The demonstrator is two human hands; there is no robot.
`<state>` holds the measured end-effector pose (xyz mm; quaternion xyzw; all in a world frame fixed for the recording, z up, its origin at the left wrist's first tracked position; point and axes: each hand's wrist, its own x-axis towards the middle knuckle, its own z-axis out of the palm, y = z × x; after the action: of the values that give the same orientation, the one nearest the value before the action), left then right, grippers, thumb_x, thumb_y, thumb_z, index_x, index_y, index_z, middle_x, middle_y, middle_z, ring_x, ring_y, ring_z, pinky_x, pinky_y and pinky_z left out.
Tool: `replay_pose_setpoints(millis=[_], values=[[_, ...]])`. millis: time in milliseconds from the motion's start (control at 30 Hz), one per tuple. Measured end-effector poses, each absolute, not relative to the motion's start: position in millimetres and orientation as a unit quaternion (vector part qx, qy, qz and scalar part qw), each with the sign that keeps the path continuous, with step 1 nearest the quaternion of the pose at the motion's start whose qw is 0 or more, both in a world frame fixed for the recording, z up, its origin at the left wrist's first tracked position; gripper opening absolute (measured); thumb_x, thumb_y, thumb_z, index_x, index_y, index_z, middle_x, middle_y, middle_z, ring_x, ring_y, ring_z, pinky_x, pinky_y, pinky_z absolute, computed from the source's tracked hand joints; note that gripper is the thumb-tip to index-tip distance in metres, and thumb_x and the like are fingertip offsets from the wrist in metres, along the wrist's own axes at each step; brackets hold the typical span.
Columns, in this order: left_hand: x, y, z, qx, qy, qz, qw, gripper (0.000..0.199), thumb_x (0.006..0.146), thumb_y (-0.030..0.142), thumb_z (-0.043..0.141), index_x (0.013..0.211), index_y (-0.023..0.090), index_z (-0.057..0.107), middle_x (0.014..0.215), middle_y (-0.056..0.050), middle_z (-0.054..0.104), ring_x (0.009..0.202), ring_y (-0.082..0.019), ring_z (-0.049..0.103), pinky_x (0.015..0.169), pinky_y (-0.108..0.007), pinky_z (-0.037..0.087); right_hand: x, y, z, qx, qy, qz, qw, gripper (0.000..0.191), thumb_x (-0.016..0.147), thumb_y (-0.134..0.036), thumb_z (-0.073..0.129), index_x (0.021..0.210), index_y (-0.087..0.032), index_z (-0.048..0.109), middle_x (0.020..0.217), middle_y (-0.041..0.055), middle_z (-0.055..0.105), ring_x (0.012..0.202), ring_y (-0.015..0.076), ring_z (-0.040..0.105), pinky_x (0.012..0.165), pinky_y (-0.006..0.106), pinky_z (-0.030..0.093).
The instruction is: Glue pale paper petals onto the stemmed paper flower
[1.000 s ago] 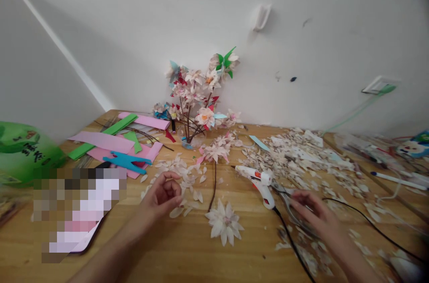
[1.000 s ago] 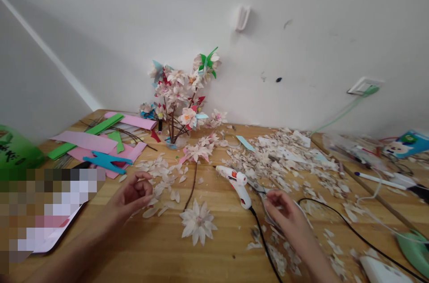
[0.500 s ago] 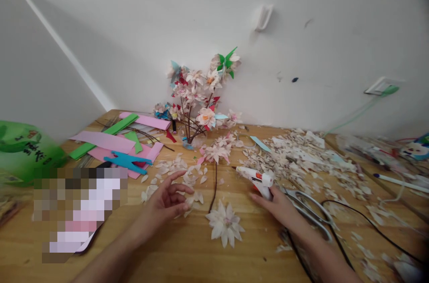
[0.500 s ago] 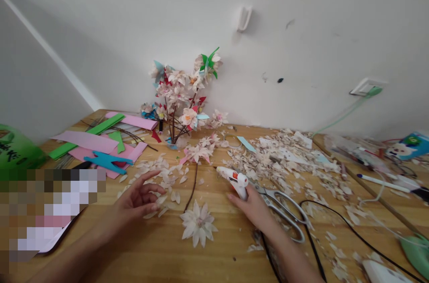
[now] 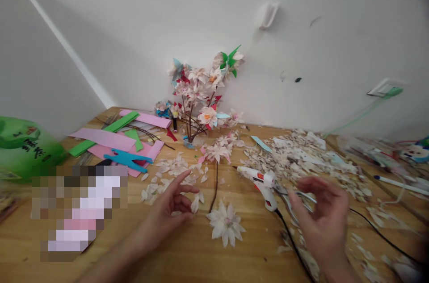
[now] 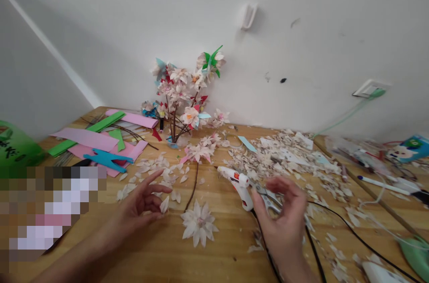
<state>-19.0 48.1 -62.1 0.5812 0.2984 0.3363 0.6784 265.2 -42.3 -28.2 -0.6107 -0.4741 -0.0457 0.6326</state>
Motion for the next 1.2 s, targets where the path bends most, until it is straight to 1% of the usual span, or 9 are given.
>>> replay_pose_setpoints(millis=[33, 133, 200, 267, 467, 700, 1000, 1100, 1200], values=[[-18, 47, -61, 0.587, 0.293, 0.331, 0.678, 0.078, 0.069, 0.009, 0.065, 0.130, 0.042, 0.031, 0.110, -0.001, 0.055, 0.072, -0.009, 0.057, 0.069, -0.027, 0.047, 252, -44, -22, -0.597, -0.495, 0.005, 0.632, 0.043, 0.072, -0.033, 0.068, 0.106, -0.025, 0.045, 0.087, 0.0015, 0.054, 0.076, 0.0181, 0.054, 0.075, 0.035, 0.045], [-16, 41, -56, 0.589, 0.273, 0.317, 0.691, 0.079, 0.069, 0.008, 0.065, 0.130, 0.043, 0.030, 0.108, -0.001, 0.055, 0.073, -0.009, 0.057, 0.068, -0.027, 0.046, 208, -39, -16, -0.587, -0.535, 0.327, 0.512, 0.030, 0.082, -0.035, 0.059, 0.106, -0.025, 0.044, 0.084, 0.0005, 0.056, 0.078, 0.0167, 0.056, 0.071, 0.031, 0.047], [-15, 38, -52, 0.583, 0.265, 0.309, 0.704, 0.079, 0.067, 0.007, 0.065, 0.130, 0.042, 0.031, 0.107, -0.001, 0.056, 0.073, -0.009, 0.057, 0.067, -0.027, 0.046, 183, -29, -22, -0.540, -0.505, 0.500, 0.451, 0.034, 0.080, -0.040, 0.061, 0.105, -0.024, 0.044, 0.086, 0.0008, 0.056, 0.081, 0.0169, 0.056, 0.072, 0.030, 0.046], [-13, 35, -50, 0.578, 0.260, 0.304, 0.712, 0.081, 0.065, 0.006, 0.066, 0.130, 0.040, 0.032, 0.106, -0.002, 0.056, 0.072, -0.010, 0.058, 0.066, -0.027, 0.047, 165, -18, -32, -0.491, -0.488, 0.575, 0.435, 0.039, 0.075, -0.042, 0.066, 0.102, -0.024, 0.045, 0.082, -0.0006, 0.056, 0.077, 0.0159, 0.056, 0.069, 0.028, 0.044], [-14, 36, -50, 0.546, 0.277, 0.304, 0.730, 0.086, 0.060, 0.006, 0.071, 0.129, 0.036, 0.031, 0.105, -0.003, 0.055, 0.068, -0.009, 0.057, 0.062, -0.026, 0.047, 152, -2, -42, -0.479, -0.419, 0.609, 0.474, 0.040, 0.063, -0.034, 0.077, 0.089, -0.024, 0.049, 0.064, -0.0062, 0.052, 0.059, 0.0113, 0.051, 0.058, 0.023, 0.038], [-14, 37, -54, 0.527, 0.286, 0.301, 0.741, 0.089, 0.059, 0.007, 0.073, 0.130, 0.035, 0.027, 0.105, -0.002, 0.055, 0.065, -0.008, 0.060, 0.060, -0.025, 0.048, 148, -7, -40, -0.464, -0.384, 0.638, 0.480, 0.039, 0.065, -0.038, 0.076, 0.089, -0.022, 0.050, 0.068, -0.0052, 0.054, 0.060, 0.0107, 0.053, 0.056, 0.022, 0.041], [-13, 41, -52, 0.499, 0.303, 0.333, 0.740, 0.089, 0.053, 0.011, 0.079, 0.126, 0.034, 0.034, 0.098, -0.001, 0.059, 0.061, -0.010, 0.065, 0.059, -0.024, 0.049, 150, -5, -37, -0.468, -0.350, 0.611, 0.534, 0.039, 0.062, -0.034, 0.077, 0.085, -0.021, 0.048, 0.066, -0.0061, 0.053, 0.053, 0.0091, 0.050, 0.054, 0.023, 0.039], [-15, 42, -46, 0.510, 0.305, 0.328, 0.734, 0.084, 0.054, 0.013, 0.079, 0.124, 0.032, 0.038, 0.097, -0.001, 0.060, 0.060, -0.010, 0.064, 0.059, -0.024, 0.049, 151, -5, -36, -0.461, -0.331, 0.623, 0.538, 0.041, 0.061, -0.032, 0.078, 0.085, -0.021, 0.048, 0.066, -0.0064, 0.053, 0.053, 0.0086, 0.050, 0.054, 0.022, 0.038], [-24, 44, -40, 0.546, 0.300, 0.267, 0.735, 0.065, 0.063, 0.022, 0.074, 0.121, 0.028, 0.045, 0.075, 0.003, 0.062, 0.052, -0.010, 0.060, 0.053, -0.025, 0.048, 153, -5, -36, -0.445, -0.354, 0.638, 0.519, 0.043, 0.059, -0.031, 0.079, 0.087, -0.021, 0.048, 0.065, -0.0071, 0.054, 0.053, 0.0086, 0.051, 0.053, 0.022, 0.038]])
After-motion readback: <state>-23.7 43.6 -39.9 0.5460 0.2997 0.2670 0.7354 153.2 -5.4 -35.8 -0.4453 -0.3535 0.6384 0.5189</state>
